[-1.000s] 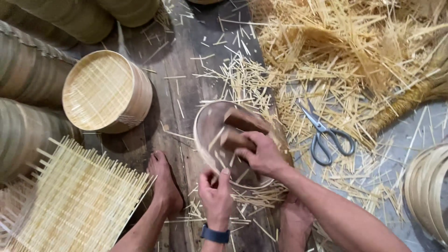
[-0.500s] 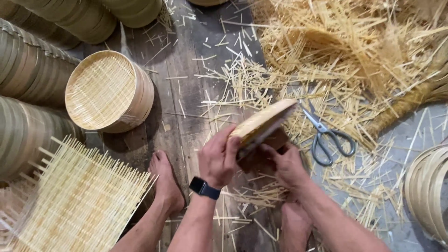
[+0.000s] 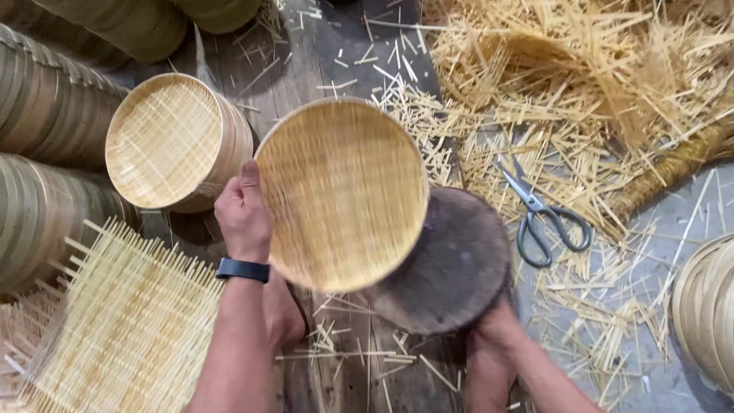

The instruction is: The person sits on the floor assembling a round woven bamboo sieve. They lay a square woven bamboo mat over a round form, trim off the protruding strip ends with scissors, fold and press the mat edges, and fit a bent bamboo rim ring around the edge to shape the tray.

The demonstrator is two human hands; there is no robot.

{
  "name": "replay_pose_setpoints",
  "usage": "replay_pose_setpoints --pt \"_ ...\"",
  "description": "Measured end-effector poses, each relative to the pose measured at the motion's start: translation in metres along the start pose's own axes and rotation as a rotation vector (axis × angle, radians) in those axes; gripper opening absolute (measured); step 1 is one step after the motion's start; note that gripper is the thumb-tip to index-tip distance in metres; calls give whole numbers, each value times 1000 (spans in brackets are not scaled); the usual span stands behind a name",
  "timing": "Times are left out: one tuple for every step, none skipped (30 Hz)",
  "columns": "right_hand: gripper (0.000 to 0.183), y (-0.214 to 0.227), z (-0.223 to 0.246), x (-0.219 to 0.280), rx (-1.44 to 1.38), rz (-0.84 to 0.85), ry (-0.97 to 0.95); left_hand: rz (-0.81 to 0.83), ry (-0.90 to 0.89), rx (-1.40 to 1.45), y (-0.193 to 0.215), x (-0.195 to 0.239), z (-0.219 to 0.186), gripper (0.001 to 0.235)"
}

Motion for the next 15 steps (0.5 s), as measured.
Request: replay_pose_setpoints --pt "64 -4 0 6 -1 0 7 -4 -5 3 -4 1 5 80" --pt "46 -7 -3 7 199 -22 -61 40 45 14 -12 -2 12 75" --pt "31 -10 -6 8 398 -49 -129 85 94 24 -20 -6 19 72" --pt "31 -17 9 11 399 -51 -126 85 92 27 -31 -8 27 72" --pt "27 -34 17 14 136 133 -197 130 166 10 -46 -8 40 69" --pt "25 -49 24 31 -134 303 -283 193 248 -13 -63 1 56 67" --pt "25 -45 18 42 -137 290 -297 210 253 -16 -82 11 70 67" --pt "22 -37 11 44 23 214 -344 249 273 -21 -102 16 84 68" --pt "21 -29 6 47 185 139 -394 287 293 -25 -121 20 96 68" --pt "21 -24 -2 46 186 134 -387 287 287 -18 -132 19 92 68" --pt "24 -20 -10 46 112 132 -369 344 308 1 -145 20 89 70" --pt "30 -17 -19 49 40 136 -361 400 338 15 -155 26 90 72" --pt "30 -19 -22 52 43 136 -364 400 342 16 -155 31 73 72" --pt "28 -18 -22 50 43 75 -339 415 340 -1 -154 33 55 61" --pt "27 -17 -23 49 42 14 -312 429 338 -18 -153 35 38 52"
Point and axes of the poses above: each hand's wrist, its own x-axis away from the middle knuckle, its own y-axis out of the back of the hand, z = x × y, the point moved 6 cm from there along -x, towards the middle knuckle, and after that the axes turned 11 degrees about -x, right-handed, at the moved point
